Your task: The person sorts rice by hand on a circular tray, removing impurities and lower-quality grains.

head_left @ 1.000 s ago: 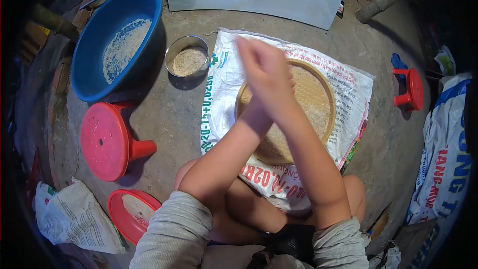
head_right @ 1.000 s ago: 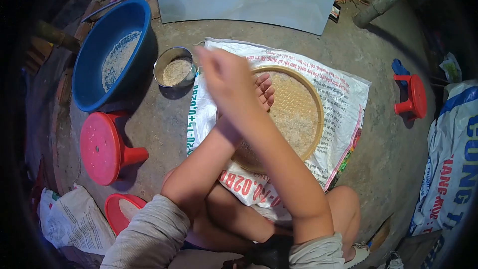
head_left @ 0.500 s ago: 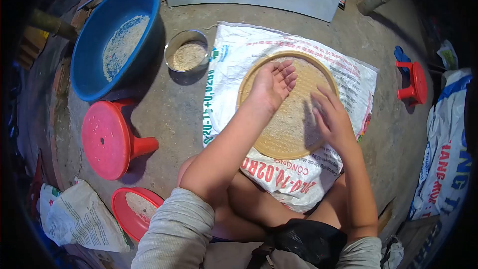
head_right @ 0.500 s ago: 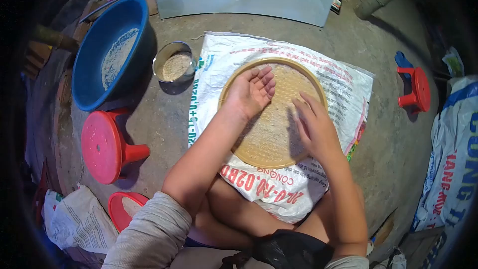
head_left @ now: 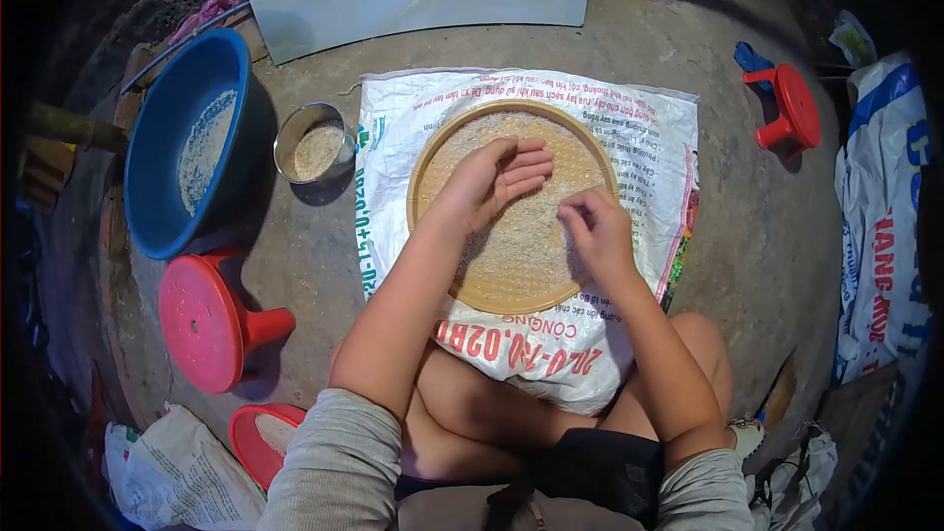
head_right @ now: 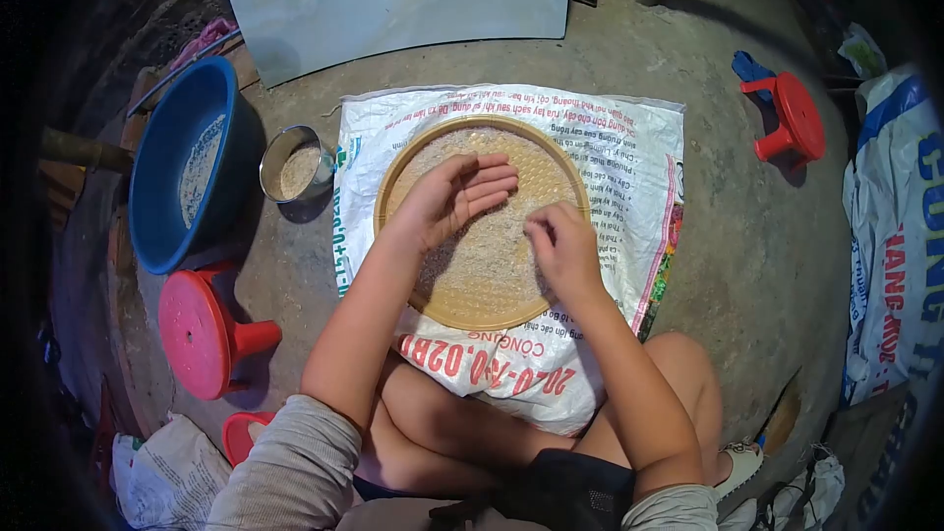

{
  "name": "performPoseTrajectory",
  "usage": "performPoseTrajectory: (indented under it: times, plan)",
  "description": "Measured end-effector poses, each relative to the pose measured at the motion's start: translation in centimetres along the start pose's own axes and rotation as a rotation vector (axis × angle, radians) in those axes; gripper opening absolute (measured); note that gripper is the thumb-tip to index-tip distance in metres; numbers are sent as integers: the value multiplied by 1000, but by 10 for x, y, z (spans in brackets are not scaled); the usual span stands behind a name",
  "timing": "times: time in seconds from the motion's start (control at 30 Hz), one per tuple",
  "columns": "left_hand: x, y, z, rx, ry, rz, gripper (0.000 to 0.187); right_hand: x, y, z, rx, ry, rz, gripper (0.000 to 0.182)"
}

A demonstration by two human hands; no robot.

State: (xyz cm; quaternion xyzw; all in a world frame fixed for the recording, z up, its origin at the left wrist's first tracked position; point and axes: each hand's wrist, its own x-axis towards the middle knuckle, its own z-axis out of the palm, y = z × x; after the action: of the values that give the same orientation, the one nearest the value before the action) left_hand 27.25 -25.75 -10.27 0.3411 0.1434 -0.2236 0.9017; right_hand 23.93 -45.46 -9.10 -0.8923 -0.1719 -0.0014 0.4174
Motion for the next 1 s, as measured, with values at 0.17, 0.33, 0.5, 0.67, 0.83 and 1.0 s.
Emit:
performPoseTrajectory:
  times: [0.17,0.33,0.5,0.67,0.83,1.0]
  plan:
    - [1,-19,8,-170,-209,-178,48,11,-45,-2,100,136,-178,15]
    - [-8,-23,20,-142,-58,-159,45,8,-53,1,-22,95,-226,27]
    - [-1,-1,3,-619,120,-39,41,12,-26,-3,-205,165,-227,33]
    - [2,7,-10,-589,128,75,41,5,-10,9,-273,-17,-299,24]
    - [-1,-1,3,-484,103,18,42,9,-4,8,-85,-22,-75,12]
    - [-4,-17,18,-559,-15,-150,40,14,-46,-1,21,132,-134,13]
